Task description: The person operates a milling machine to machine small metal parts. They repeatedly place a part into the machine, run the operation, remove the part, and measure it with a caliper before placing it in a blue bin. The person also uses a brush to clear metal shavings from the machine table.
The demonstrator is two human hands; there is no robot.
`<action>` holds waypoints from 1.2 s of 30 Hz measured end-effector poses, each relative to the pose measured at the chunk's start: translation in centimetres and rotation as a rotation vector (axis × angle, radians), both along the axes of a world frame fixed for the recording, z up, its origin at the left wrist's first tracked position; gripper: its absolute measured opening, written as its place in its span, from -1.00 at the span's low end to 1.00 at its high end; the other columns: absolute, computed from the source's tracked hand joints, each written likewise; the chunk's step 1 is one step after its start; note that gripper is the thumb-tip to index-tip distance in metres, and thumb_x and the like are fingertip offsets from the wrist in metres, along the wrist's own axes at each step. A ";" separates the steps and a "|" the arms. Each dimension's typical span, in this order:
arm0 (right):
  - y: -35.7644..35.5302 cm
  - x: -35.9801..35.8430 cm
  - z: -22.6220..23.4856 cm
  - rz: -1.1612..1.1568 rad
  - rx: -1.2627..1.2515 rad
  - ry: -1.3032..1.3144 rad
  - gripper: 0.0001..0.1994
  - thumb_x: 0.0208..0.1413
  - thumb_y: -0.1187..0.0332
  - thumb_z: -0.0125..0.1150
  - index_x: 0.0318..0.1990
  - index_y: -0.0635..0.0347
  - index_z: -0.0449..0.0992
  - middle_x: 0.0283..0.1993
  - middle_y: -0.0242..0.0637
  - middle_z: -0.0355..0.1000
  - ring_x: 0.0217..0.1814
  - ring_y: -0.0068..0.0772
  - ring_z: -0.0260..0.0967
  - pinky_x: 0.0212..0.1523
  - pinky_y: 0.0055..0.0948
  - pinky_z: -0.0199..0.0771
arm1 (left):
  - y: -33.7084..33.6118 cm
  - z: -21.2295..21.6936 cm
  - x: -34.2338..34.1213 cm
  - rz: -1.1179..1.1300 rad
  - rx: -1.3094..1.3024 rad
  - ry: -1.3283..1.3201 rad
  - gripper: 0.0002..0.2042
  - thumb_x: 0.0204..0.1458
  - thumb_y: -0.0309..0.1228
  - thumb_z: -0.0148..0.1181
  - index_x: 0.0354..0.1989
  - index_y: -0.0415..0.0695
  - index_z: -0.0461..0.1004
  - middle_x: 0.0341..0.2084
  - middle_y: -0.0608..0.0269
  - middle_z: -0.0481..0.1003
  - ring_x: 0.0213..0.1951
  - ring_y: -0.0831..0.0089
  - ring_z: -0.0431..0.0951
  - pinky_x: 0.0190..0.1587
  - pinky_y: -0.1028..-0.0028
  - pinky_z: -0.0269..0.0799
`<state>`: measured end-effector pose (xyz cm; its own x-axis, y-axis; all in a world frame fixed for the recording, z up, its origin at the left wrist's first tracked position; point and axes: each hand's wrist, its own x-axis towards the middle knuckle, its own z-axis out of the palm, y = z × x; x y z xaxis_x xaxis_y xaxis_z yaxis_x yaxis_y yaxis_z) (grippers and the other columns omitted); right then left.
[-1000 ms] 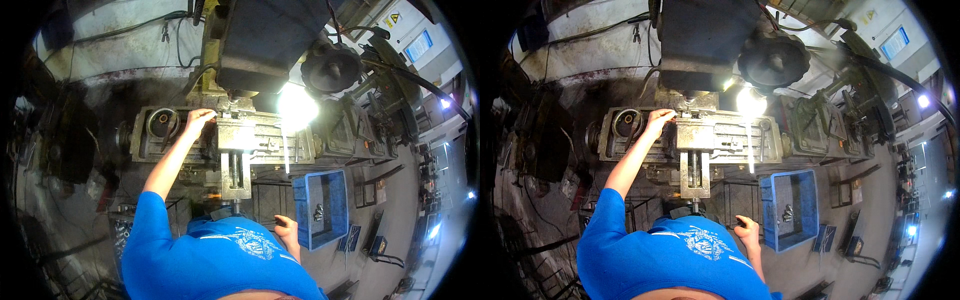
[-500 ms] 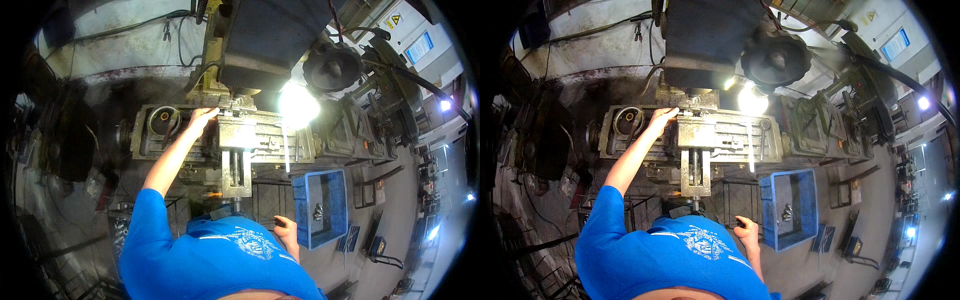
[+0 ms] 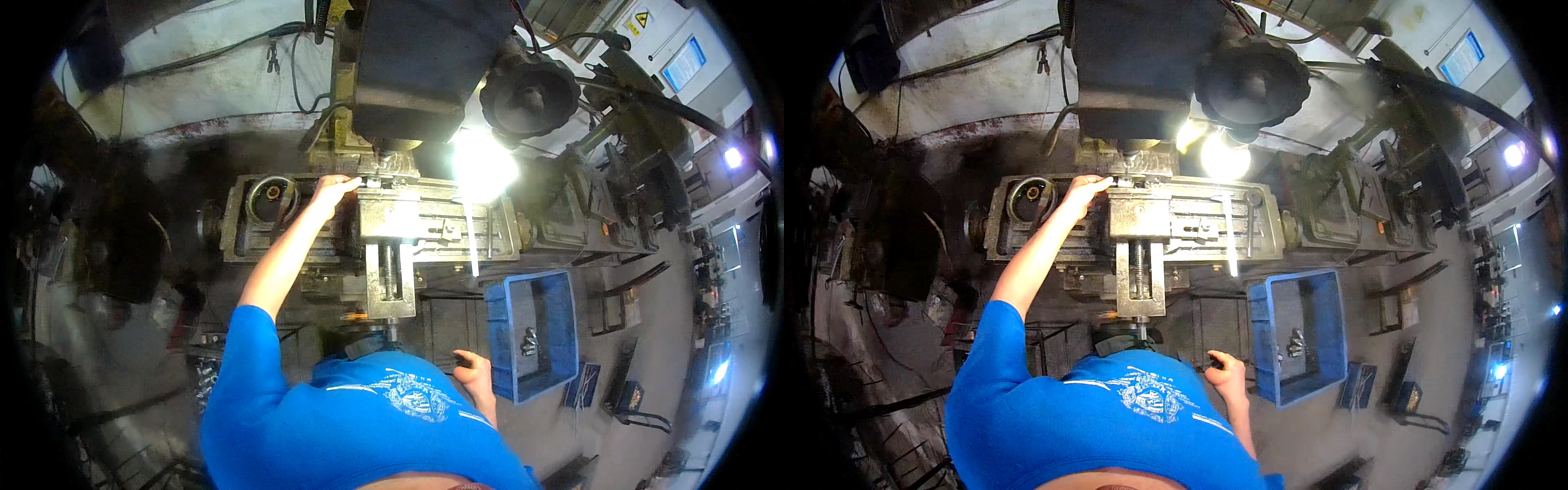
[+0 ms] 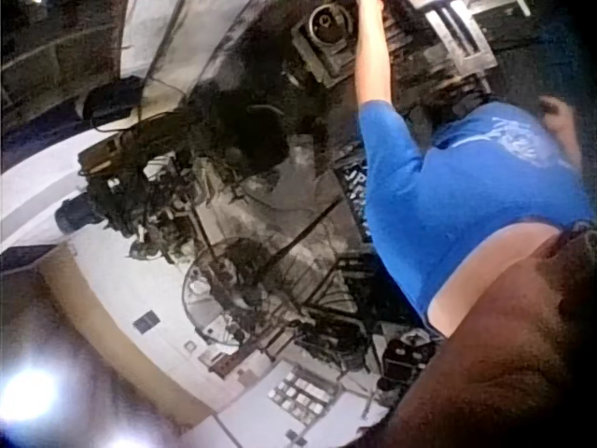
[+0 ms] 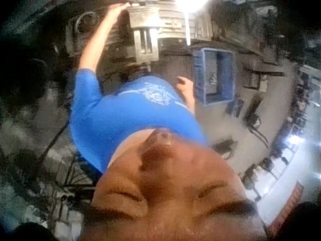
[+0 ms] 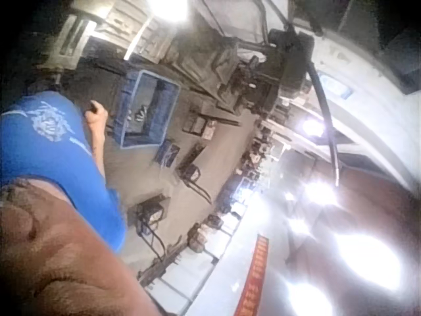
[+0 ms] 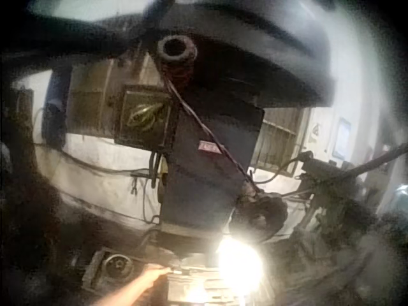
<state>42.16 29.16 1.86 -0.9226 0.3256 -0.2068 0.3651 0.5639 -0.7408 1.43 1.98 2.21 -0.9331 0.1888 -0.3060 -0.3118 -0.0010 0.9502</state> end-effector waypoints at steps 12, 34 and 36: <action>1.1 -0.5 -0.4 0.018 0.050 0.050 -0.60 -0.38 0.43 0.12 -0.22 0.24 0.53 -0.29 -0.05 0.48 -0.30 -0.21 0.47 -0.24 -0.42 0.44 | -0.7 0.2 -1.2 -0.162 -0.052 -0.035 -0.81 -0.08 -0.37 0.22 -0.30 -0.18 0.51 -0.38 0.27 0.50 -0.30 0.46 0.44 -0.18 0.34 0.30; 2.0 -1.7 0.2 0.044 0.021 0.022 -0.60 -0.39 0.42 0.11 -0.23 0.24 0.53 -0.29 -0.07 0.47 -0.26 -0.18 0.46 -0.23 -0.40 0.43 | -0.6 0.7 -1.8 -0.217 -0.130 0.020 -0.84 -0.09 -0.40 0.21 -0.35 -0.20 0.52 -0.44 0.27 0.50 -0.31 0.46 0.46 -0.23 0.42 0.36; 2.2 -1.4 0.3 0.000 -0.007 0.030 -0.60 -0.39 0.42 0.11 -0.23 0.24 0.53 -0.29 -0.07 0.47 -0.27 -0.19 0.46 -0.24 -0.40 0.43 | -0.7 0.5 -2.1 -0.210 -0.107 -0.016 -0.83 -0.09 -0.38 0.22 -0.35 -0.19 0.52 -0.43 0.27 0.50 -0.31 0.45 0.46 -0.23 0.41 0.36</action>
<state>40.79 31.33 2.14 -0.9285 0.3240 -0.1814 0.3425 0.5584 -0.7556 -0.62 1.26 2.76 -0.8718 0.3436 -0.3491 -0.3094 0.1662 0.9363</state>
